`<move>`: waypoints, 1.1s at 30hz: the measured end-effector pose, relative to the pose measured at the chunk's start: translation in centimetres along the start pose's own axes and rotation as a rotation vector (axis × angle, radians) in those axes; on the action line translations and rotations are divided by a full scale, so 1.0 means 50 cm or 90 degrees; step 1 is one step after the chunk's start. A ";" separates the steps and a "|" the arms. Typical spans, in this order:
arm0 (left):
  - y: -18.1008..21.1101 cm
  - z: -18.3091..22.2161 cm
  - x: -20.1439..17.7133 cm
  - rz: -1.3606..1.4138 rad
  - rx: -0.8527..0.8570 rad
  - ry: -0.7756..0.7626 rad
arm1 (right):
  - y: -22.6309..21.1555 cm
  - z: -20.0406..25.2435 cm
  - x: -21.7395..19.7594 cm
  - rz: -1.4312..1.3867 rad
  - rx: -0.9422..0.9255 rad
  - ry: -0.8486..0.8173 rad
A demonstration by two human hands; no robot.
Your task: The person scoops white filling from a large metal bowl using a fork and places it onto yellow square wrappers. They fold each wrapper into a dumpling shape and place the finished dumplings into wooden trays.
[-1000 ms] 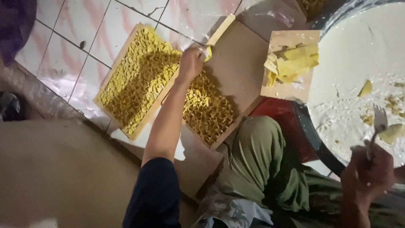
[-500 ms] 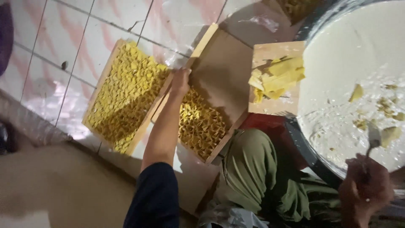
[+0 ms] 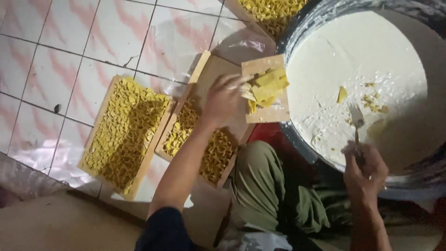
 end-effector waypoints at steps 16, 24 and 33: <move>-0.025 -0.051 0.050 0.654 -0.204 0.276 | -0.045 -0.022 -0.004 -0.037 -0.001 -0.054; 0.287 -0.010 0.071 0.020 0.377 -0.017 | -0.242 -0.050 0.026 -0.270 -0.114 -0.180; 0.285 -0.040 0.182 0.207 0.159 -0.106 | -0.182 -0.061 0.032 -0.181 -0.119 -0.244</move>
Point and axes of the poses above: each hand's wrist, its own z-axis away from the middle knuckle, its own x-axis out of the palm, y = z × x, the point moved 7 cm from there along -z, towards the middle knuckle, and after that the axes turned 14 degrees about x, right-handed, at the moved point
